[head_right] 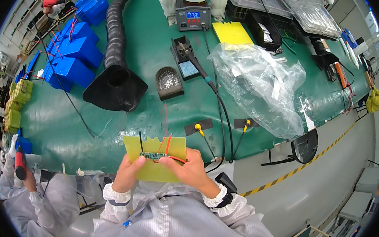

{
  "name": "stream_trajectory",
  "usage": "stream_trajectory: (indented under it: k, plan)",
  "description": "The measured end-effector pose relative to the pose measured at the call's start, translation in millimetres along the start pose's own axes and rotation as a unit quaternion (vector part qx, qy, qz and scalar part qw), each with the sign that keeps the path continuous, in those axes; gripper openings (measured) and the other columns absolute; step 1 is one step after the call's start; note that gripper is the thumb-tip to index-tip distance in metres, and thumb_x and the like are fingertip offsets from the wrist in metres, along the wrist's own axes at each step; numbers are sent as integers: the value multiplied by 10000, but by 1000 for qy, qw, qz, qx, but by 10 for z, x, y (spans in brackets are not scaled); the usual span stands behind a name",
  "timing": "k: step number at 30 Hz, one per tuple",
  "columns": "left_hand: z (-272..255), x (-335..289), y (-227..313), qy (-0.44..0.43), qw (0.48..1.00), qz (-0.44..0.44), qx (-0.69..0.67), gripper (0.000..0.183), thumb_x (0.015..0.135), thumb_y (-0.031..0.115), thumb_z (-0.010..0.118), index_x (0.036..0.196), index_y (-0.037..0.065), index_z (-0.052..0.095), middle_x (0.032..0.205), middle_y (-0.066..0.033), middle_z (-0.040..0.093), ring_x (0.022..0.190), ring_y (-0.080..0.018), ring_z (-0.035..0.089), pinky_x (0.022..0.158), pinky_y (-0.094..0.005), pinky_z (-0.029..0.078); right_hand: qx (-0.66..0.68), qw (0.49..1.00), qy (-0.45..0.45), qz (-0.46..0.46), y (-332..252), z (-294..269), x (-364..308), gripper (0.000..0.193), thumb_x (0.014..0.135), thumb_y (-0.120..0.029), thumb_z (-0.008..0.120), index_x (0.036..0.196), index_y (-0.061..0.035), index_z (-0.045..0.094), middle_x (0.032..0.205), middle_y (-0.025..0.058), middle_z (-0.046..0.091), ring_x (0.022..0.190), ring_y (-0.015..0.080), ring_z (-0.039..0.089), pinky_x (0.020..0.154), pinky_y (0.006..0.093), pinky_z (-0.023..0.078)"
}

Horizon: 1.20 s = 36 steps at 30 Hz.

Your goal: Assembling electronic components, connecting wires to a PCB, and handling lithium-ion battery cells in a factory environment.

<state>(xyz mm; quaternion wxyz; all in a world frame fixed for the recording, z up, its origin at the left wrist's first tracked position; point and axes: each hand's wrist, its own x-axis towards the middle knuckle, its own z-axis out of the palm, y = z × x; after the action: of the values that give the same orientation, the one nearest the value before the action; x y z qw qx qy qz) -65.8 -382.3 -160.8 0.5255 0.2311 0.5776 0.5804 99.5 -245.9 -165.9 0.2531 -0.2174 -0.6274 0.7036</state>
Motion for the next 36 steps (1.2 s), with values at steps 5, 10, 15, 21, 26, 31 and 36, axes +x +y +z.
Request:
stream_trajectory:
  k: [5, 10, 15, 21, 26, 31, 36]
  plan:
    - [-23, 44, -128, -8, 999, -28, -22, 319, 1035, 264, 571, 1136, -22, 671, 968, -29, 700, 842, -91, 629, 745, -255, 504, 15, 997, 30, 71, 89, -11, 96, 308, 956, -147, 703, 1211, 18, 652, 1044, 49, 723, 920, 89, 649, 801, 271, 529]
    - [-33, 40, -81, 4, 999, -31, -13, 292, 1039, 230, 563, 1123, -21, 686, 959, -33, 715, 826, -88, 644, 715, -249, 507, 17, 994, -9, 111, 99, -47, 130, 375, 1006, -226, 639, 1296, 6, 582, 1046, 2, 666, 899, 46, 580, 778, 241, 491]
    - [-27, 51, -62, -8, 1000, -10, -5, 288, 1037, 222, 568, 1114, -24, 695, 962, -38, 721, 828, -85, 647, 713, -242, 509, -27, 992, -35, 120, 84, -132, 155, 328, 995, -255, 657, 1178, 17, 646, 956, 15, 679, 837, 72, 586, 735, 268, 497]
    - [-138, 63, -219, -31, 999, -15, 12, 291, 1038, 221, 563, 1115, -25, 697, 969, -47, 724, 856, -101, 658, 750, -258, 522, 5, 988, -46, 146, 34, -147, 129, 286, 990, -248, 663, 1100, 16, 676, 828, -29, 640, 731, 33, 531, 640, 228, 441]
    - [-141, -67, -365, -94, 978, -67, -173, 644, 1024, 526, 504, 1393, -1, 497, 1381, -132, 554, 1219, -204, 562, 1020, -360, 456, 23, 992, -33, 122, 4, -139, 110, 289, 986, -249, 670, 1106, 14, 672, 818, -47, 622, 707, 17, 501, 613, 207, 405]
    - [-33, -39, -334, -189, 905, -31, -379, 731, 1002, 598, 486, 1441, 16, 435, 1447, -161, 484, 1278, -264, 526, 1059, -409, 430, 67, 994, -6, 82, 11, -149, 77, 355, 981, -291, 686, 1179, 4, 677, 814, -53, 616, 716, 15, 492, 619, 209, 407]
    - [56, 46, -431, -70, 908, 205, 358, 533, 1020, 456, 542, 1361, 48, 506, 1217, -147, 619, 1026, -268, 659, 824, -370, 540, 113, 991, 4, 74, 44, -169, 59, 374, 976, -305, 694, 1190, 1, 666, 810, -62, 588, 709, 12, 469, 611, 200, 385]
